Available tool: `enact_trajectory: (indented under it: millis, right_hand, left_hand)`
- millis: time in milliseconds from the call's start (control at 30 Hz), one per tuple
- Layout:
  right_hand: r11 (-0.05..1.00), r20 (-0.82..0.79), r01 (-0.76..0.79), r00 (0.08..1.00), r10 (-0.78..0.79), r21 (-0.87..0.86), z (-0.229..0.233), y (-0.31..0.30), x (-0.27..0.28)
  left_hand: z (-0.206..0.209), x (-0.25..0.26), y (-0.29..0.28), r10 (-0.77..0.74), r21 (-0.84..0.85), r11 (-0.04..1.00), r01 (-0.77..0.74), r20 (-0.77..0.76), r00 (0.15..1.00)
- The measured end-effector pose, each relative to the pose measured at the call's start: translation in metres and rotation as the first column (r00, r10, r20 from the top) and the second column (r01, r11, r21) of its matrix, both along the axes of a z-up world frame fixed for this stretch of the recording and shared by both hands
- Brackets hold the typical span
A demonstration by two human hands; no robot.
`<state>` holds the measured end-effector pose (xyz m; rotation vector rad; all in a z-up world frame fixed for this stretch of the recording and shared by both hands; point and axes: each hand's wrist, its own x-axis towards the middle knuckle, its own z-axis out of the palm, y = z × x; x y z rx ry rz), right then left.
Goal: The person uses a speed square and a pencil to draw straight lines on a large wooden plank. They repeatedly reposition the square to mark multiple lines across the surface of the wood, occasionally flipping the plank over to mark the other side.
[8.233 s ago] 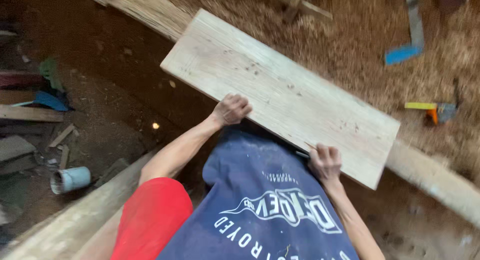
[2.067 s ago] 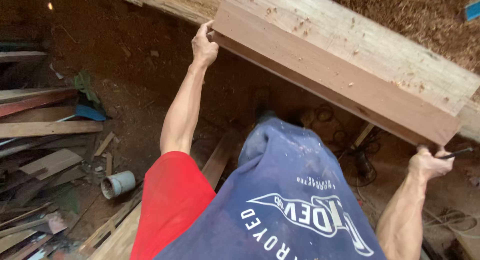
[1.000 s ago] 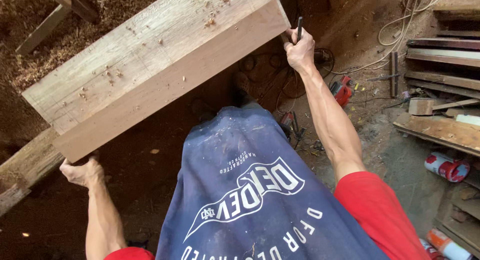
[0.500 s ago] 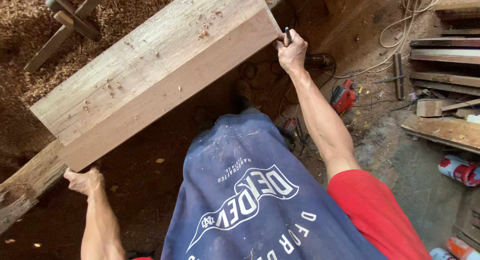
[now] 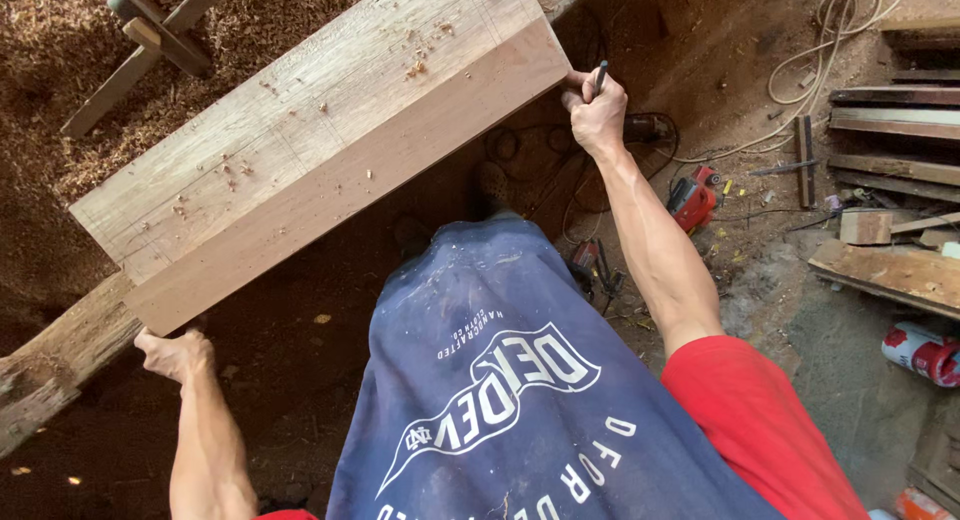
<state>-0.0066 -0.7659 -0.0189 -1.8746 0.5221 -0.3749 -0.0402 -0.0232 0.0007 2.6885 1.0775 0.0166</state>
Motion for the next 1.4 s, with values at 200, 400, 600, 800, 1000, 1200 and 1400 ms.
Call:
enact_trajectory:
  millis: [200,400,600,800,1000,1200,1400]
  right_hand:
    - [0.999,0.087,0.028,0.996,-0.031,0.031,-0.005,0.004,0.003]
    - [0.988,0.057,0.099,0.994,-0.093,-0.116,-0.010,0.005,0.013]
    - [0.959,-0.019,0.101,0.994,-0.110,-0.266,-0.029,-0.006,0.015]
    - [0.950,-0.006,0.084,0.996,-0.090,-0.301,-0.049,-0.019,0.017]
    - [0.965,-0.082,0.028,0.995,-0.051,-0.260,-0.040,-0.019,0.015]
    - [0.967,0.047,0.215,0.976,-0.211,-0.134,0.029,-0.024,0.037]
    - [0.937,-0.035,0.004,0.999,-0.017,-0.350,0.080,0.055,0.108]
  left_hand:
    - [-0.004,-0.002,-0.003,0.007,-0.005,1.000,-0.007,0.096,0.995]
    - [-0.010,-0.002,0.002,-0.086,0.046,0.996,0.077,0.232,0.969]
    - [-0.019,0.001,0.007,0.434,-0.548,0.814,-0.193,0.351,0.830]
    - [-0.031,-0.015,0.019,-0.180,0.047,0.984,0.174,0.315,0.932]
    - [-0.016,-0.007,-0.003,0.152,-0.270,0.958,-0.100,0.178,0.972]
    - [0.015,-0.013,-0.074,-0.109,0.152,0.988,0.038,0.490,0.865]
    - [0.011,0.043,-0.174,-0.289,0.035,0.938,0.344,0.626,0.724]
